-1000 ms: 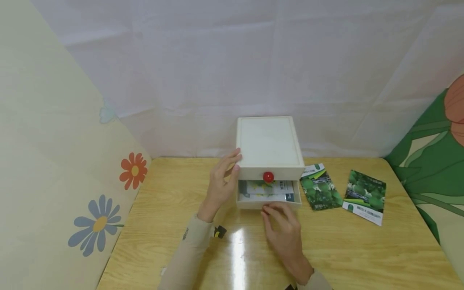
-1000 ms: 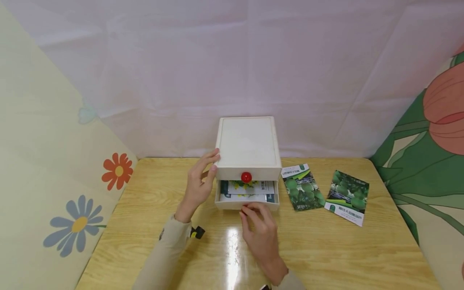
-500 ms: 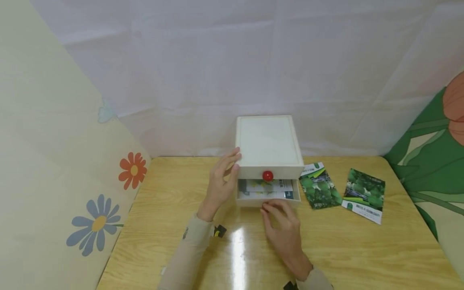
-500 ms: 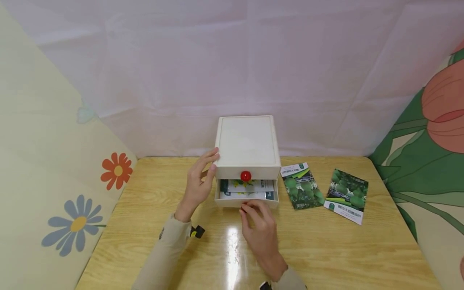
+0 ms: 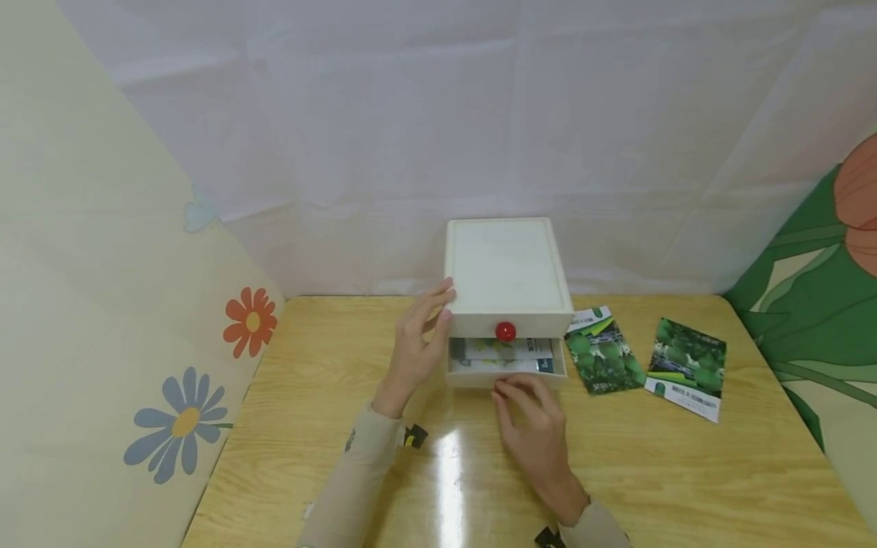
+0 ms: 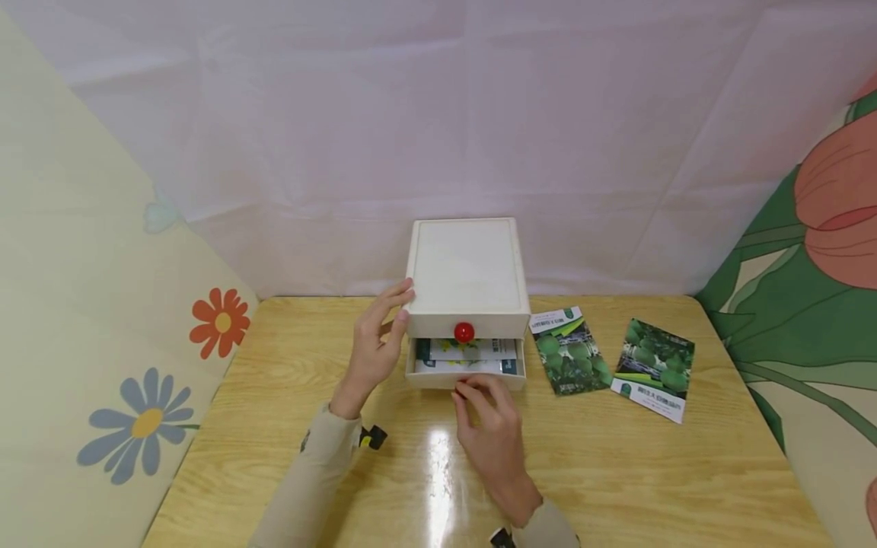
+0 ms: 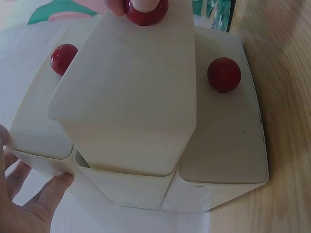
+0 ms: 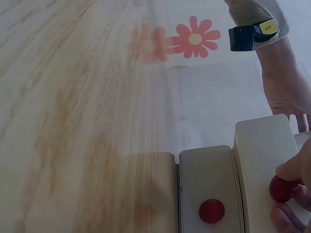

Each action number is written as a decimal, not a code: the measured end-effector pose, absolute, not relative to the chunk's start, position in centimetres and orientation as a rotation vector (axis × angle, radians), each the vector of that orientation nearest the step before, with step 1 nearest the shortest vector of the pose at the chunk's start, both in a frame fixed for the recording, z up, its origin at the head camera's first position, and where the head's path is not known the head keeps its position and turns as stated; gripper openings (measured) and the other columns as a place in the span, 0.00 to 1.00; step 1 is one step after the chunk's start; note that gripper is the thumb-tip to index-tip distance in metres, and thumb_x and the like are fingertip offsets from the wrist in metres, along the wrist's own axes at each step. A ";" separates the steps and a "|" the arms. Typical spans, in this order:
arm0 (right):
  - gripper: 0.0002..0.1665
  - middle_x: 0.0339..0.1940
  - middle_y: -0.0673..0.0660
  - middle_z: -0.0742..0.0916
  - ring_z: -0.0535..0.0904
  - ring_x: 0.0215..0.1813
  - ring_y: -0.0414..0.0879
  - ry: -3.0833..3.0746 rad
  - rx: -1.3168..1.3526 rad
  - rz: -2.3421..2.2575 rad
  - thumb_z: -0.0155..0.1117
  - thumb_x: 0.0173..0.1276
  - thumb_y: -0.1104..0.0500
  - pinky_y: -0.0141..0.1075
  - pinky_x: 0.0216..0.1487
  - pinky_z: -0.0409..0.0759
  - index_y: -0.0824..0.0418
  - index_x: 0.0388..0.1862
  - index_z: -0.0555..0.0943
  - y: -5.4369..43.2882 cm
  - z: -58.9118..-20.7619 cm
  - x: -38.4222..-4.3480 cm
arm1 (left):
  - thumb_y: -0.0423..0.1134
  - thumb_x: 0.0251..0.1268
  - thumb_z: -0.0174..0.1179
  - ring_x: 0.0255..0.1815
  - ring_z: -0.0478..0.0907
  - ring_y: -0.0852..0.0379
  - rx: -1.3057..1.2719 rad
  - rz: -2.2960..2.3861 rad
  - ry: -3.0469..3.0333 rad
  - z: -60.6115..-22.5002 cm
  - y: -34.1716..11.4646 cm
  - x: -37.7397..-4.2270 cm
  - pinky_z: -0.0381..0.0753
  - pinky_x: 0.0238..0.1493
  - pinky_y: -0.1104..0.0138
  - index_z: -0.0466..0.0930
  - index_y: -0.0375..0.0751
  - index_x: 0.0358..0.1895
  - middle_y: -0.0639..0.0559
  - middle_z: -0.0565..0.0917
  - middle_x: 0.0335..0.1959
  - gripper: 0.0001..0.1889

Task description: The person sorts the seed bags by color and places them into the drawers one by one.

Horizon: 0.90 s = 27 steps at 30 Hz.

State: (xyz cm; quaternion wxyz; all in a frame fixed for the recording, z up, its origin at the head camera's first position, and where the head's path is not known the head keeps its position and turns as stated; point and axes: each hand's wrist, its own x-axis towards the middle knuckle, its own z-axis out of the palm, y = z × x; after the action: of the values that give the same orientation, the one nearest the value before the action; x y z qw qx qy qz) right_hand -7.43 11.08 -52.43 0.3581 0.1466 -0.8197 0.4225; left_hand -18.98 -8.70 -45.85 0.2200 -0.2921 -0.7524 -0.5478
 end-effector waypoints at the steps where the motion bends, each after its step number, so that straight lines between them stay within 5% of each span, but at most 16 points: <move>1: 0.14 0.47 0.58 0.88 0.86 0.48 0.52 -2.123 0.375 1.087 0.81 0.57 0.72 0.20 0.61 0.78 0.65 0.43 0.92 11.1 -52.5 -7.5 | 0.29 0.80 0.57 0.74 0.77 0.40 -0.807 -1.517 -2.083 -45.8 -8.7 -19.0 0.91 0.55 0.60 0.81 0.32 0.65 0.40 0.78 0.74 0.16; 27: 0.15 0.46 0.60 0.88 0.87 0.46 0.53 -2.027 0.407 1.096 0.81 0.55 0.73 0.24 0.58 0.82 0.65 0.42 0.92 11.0 -52.7 -8.4 | 0.28 0.80 0.57 0.73 0.78 0.39 -0.812 -1.512 -2.068 -46.0 -8.6 -19.0 0.90 0.55 0.62 0.81 0.33 0.64 0.40 0.79 0.74 0.15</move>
State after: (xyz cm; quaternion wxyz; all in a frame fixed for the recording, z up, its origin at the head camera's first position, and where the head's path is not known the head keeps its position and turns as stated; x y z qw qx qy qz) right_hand -8.44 10.98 -52.74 0.3900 0.1603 -0.7977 0.4311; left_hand -19.00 -8.61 -45.97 0.2252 -0.2944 -0.7498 -0.5481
